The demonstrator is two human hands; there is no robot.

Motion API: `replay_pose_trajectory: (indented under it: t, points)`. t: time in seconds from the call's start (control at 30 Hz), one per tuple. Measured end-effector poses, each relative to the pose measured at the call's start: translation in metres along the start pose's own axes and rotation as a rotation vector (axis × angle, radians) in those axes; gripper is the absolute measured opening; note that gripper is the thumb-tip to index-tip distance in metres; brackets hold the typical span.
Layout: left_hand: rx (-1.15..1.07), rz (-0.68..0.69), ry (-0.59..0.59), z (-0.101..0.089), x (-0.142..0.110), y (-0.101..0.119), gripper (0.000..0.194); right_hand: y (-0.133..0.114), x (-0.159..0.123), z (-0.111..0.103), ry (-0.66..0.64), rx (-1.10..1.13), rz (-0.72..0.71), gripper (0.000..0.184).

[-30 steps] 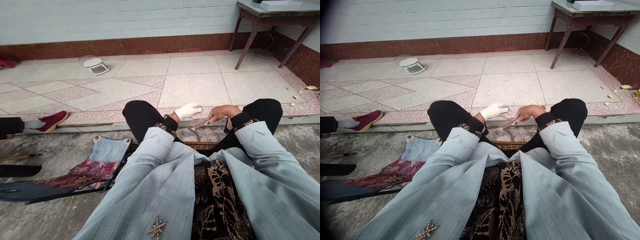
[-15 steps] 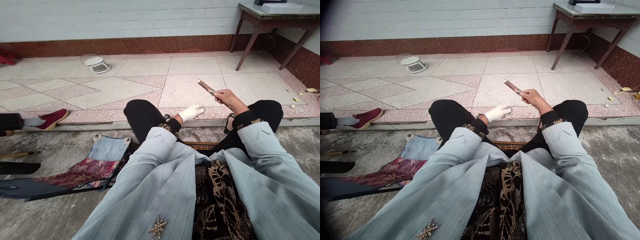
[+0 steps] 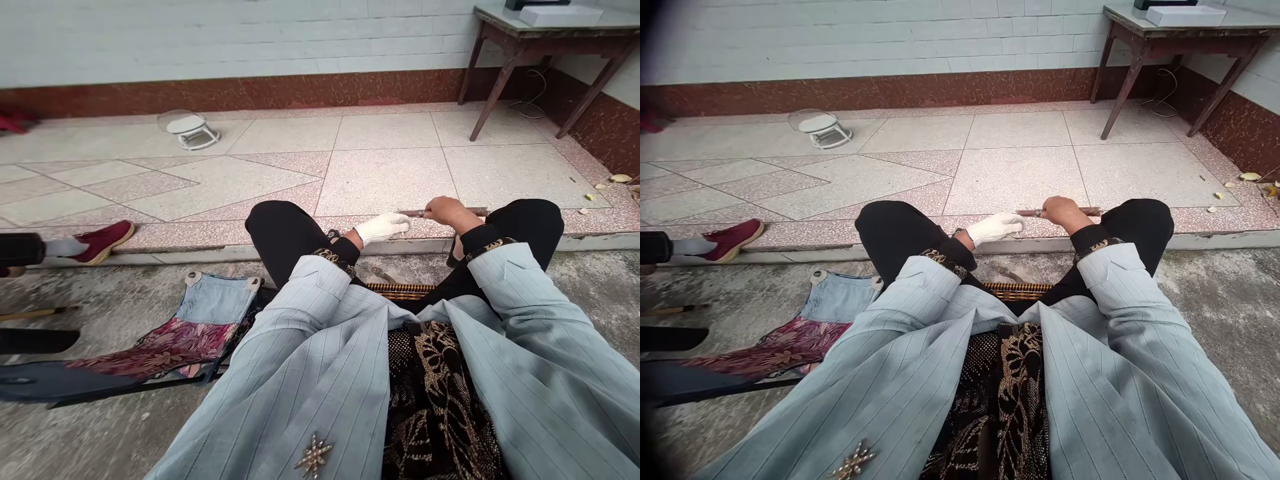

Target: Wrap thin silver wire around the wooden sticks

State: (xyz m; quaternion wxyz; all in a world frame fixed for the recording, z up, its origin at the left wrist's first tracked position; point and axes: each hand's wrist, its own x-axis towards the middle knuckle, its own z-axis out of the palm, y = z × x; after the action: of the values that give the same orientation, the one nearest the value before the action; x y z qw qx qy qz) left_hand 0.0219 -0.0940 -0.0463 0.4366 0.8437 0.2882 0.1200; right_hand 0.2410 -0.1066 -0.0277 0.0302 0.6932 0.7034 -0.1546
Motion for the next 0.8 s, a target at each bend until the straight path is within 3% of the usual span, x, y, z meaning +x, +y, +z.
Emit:
replay_pose_trajectory:
  t: [0.13,0.2,0.27,0.33,0.4,0.47,0.57,0.67,0.8]
  points:
    - [0.025,0.003,0.072,-0.009,0.002,-0.005,0.013,-0.002,-0.006,0.004,-0.394,0.084,-0.135,0.015]
    - [0.016,-0.008,0.111,-0.013,0.003,-0.008,0.012,-0.001,-0.012,0.000,-0.598,0.236,-0.240,0.018]
    - [-0.011,-0.020,0.128,-0.015,0.004,-0.009,0.013,0.002,-0.020,-0.009,-0.705,0.435,-0.392,0.024]
    - [-0.044,-0.029,0.130,-0.014,0.005,-0.011,0.017,0.005,-0.026,-0.020,-0.594,0.641,-0.522,0.027]
    - [-0.092,-0.027,0.110,-0.010,0.005,-0.012,0.023,0.009,-0.030,-0.028,-0.349,0.871,-0.501,0.026]
    - [-0.169,-0.040,0.077,-0.004,0.007,-0.014,0.027,0.010,-0.029,-0.032,-0.119,1.114,-0.398,0.024]
    - [-0.276,-0.067,0.016,0.004,0.009,-0.017,0.026,0.007,-0.022,-0.030,0.092,1.368,-0.202,0.023]
    - [-0.295,-0.056,-0.029,0.010,0.009,-0.017,0.028,0.002,-0.016,-0.025,0.188,1.407,-0.085,0.022]
    - [-0.235,0.012,-0.070,0.017,0.009,-0.016,0.032,-0.001,-0.013,-0.023,0.295,1.294,-0.032,0.020]
